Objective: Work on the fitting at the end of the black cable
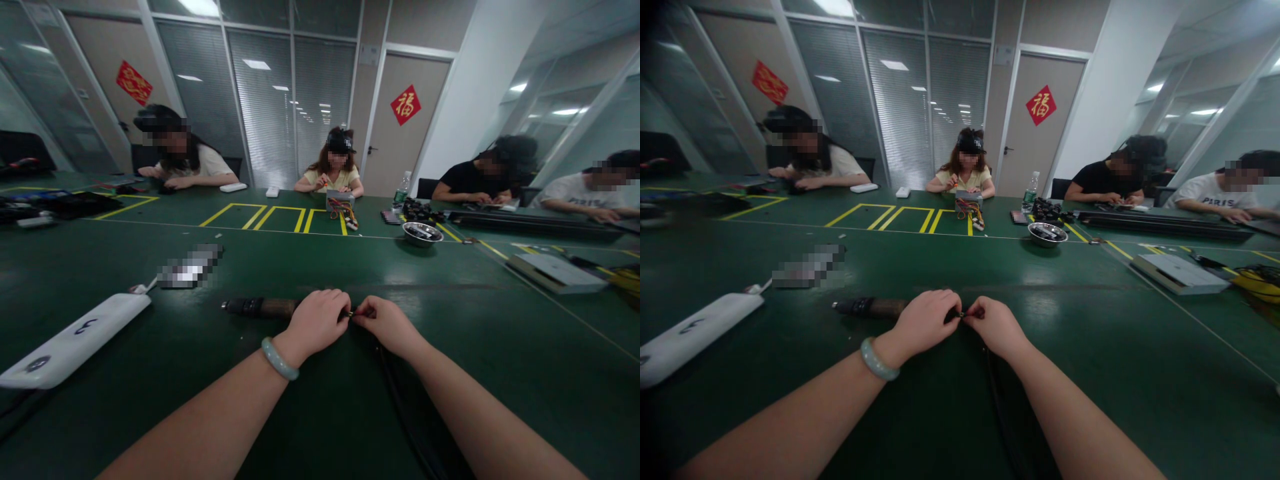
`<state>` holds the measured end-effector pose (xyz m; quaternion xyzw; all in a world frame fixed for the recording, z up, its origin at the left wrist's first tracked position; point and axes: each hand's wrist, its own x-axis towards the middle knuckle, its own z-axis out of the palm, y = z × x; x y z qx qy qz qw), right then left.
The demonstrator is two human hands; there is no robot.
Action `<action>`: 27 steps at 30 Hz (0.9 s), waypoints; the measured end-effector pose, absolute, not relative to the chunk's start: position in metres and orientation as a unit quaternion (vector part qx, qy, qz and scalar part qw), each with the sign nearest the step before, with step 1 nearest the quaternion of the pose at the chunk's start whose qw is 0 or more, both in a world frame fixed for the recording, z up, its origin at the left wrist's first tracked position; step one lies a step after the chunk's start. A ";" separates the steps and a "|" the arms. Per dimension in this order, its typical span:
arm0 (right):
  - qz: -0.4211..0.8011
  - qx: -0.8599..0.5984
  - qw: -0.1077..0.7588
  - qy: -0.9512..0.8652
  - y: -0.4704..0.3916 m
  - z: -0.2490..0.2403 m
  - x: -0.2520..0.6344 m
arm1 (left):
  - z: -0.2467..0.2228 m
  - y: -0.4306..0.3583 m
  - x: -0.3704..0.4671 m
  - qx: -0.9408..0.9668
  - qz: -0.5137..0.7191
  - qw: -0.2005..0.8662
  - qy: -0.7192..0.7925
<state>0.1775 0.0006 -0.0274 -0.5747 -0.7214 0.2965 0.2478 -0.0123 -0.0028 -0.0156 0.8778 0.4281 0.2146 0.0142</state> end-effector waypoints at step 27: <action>0.292 -0.578 0.242 -0.723 0.000 -0.022 0.176 | -0.012 -0.006 -0.013 0.872 0.237 0.028 0.427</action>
